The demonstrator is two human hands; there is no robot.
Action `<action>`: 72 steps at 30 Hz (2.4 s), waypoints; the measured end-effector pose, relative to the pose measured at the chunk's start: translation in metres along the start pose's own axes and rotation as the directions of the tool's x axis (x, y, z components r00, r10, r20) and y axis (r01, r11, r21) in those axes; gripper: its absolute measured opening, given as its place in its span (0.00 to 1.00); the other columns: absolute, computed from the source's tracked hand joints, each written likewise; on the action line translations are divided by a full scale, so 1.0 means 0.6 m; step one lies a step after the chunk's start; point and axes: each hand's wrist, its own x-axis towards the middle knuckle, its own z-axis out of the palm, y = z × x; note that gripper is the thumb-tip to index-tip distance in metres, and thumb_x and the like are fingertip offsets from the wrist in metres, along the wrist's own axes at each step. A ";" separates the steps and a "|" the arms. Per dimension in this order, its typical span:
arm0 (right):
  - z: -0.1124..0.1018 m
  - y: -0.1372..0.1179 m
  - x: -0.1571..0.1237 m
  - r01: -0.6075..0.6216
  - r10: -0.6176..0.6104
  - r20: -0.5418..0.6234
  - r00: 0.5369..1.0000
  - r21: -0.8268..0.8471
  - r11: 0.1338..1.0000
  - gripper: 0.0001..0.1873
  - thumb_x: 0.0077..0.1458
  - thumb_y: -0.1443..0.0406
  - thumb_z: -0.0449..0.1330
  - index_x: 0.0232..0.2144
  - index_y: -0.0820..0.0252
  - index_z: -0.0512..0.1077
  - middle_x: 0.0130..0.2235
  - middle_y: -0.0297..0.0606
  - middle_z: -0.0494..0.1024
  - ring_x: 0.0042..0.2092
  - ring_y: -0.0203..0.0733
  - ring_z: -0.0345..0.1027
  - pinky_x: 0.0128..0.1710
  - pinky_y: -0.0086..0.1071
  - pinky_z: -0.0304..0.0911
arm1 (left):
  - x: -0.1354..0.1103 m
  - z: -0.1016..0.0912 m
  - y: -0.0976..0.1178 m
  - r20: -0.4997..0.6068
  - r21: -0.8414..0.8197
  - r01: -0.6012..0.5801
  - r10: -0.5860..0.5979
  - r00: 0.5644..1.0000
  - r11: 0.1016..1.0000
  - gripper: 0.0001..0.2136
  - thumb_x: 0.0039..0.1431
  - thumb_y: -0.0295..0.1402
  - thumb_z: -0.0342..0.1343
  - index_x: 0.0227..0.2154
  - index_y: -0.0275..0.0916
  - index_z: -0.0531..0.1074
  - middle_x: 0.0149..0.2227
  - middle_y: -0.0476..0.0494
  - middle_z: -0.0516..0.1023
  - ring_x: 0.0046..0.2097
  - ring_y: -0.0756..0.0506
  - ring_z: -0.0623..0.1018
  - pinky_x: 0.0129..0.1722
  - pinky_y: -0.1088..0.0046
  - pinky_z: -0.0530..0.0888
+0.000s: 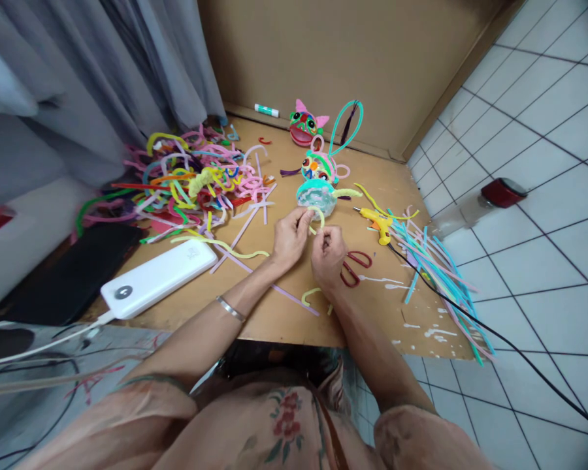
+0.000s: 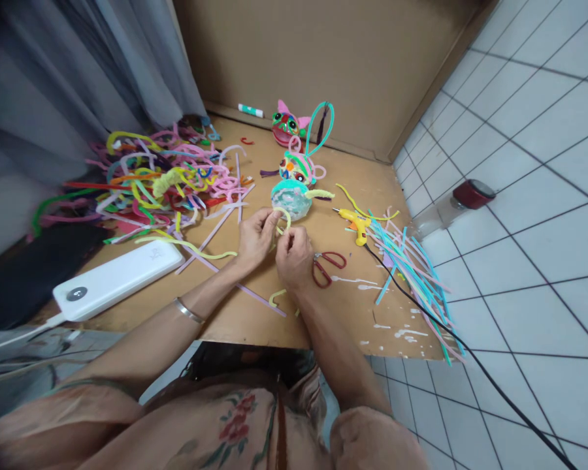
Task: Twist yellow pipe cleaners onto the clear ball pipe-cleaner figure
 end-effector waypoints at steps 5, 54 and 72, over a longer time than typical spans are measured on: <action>0.001 0.002 0.000 -0.108 0.104 0.035 0.994 0.130 0.986 0.08 0.58 0.60 0.50 0.29 0.56 0.62 0.25 0.28 0.66 0.27 0.34 0.60 0.30 0.28 0.57 | 0.001 -0.001 -0.004 -0.014 0.057 -0.022 0.023 1.000 0.998 0.17 0.64 0.44 0.47 0.30 0.36 0.73 0.24 0.51 0.70 0.27 0.52 0.67 0.29 0.77 0.65; -0.022 -0.011 0.034 -0.652 0.416 0.531 0.738 0.401 0.644 0.10 0.37 0.59 0.63 0.18 0.60 0.68 0.18 0.26 0.63 0.21 0.28 0.50 0.20 0.26 0.47 | 0.005 -0.020 0.009 0.054 0.122 0.035 -0.042 0.998 0.992 0.16 0.61 0.40 0.48 0.21 0.37 0.68 0.18 0.53 0.61 0.23 0.52 0.62 0.26 0.75 0.59; -0.022 -0.017 0.030 -0.603 0.373 0.524 0.765 0.383 0.700 0.13 0.39 0.57 0.62 0.17 0.59 0.65 0.20 0.28 0.61 0.23 0.29 0.50 0.22 0.28 0.49 | 0.006 -0.015 0.010 0.123 -0.123 0.235 -0.220 0.968 0.964 0.13 0.54 0.43 0.54 0.26 0.37 0.69 0.23 0.51 0.68 0.26 0.51 0.66 0.28 0.75 0.64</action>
